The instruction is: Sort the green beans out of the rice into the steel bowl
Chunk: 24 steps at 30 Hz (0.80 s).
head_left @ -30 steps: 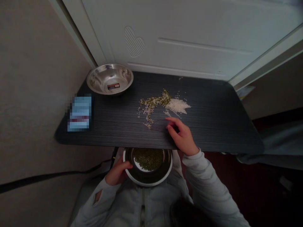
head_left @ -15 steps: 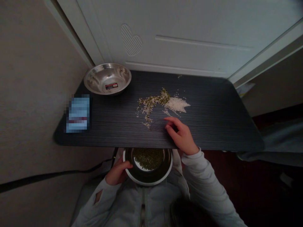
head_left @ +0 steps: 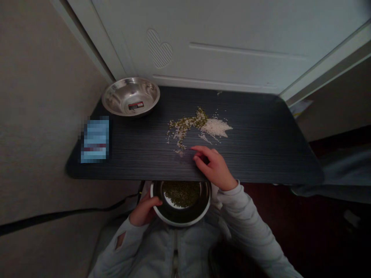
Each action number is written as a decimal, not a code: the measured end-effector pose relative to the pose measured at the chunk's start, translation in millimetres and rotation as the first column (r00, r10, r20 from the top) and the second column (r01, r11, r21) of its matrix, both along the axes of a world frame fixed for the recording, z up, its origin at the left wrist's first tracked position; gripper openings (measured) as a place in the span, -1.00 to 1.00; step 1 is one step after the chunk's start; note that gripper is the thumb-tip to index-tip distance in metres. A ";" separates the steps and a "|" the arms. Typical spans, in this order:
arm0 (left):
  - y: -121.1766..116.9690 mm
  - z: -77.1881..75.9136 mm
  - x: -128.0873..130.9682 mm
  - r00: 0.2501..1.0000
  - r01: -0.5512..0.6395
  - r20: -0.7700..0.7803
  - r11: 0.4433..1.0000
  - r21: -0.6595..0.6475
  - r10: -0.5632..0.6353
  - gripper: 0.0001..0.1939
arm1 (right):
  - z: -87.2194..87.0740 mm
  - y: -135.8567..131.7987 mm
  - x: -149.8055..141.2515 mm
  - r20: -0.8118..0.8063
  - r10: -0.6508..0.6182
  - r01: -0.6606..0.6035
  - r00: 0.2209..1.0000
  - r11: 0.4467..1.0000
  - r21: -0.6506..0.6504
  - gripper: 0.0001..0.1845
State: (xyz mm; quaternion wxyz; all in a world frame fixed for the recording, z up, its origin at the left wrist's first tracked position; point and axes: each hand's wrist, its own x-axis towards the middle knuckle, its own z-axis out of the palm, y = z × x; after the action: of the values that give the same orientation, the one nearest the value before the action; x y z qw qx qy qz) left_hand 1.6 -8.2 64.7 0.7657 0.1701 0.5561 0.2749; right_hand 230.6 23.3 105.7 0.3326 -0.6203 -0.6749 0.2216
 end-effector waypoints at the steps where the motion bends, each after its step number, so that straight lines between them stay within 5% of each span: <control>1: 0.0 0.7 -0.3 1.000 -0.001 -0.003 1.000 -0.004 0.001 -0.47 | 0.2 0.0 -1.0 0.001 0.008 -0.008 1.000 1.000 0.002 -0.70; 24: -0.3 2.1 -0.3 0.999 -0.031 0.011 0.999 -0.019 0.032 -0.42 | 1.0 -1.3 -0.9 0.072 0.148 -0.144 0.986 0.988 -0.060 -0.74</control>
State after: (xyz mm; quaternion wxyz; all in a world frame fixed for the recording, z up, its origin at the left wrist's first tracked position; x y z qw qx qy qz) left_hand 1.3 -8.5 66.8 0.7660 0.1526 0.5568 0.2828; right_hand 229.7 22.0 106.7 0.2722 -0.5860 -0.7246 0.2398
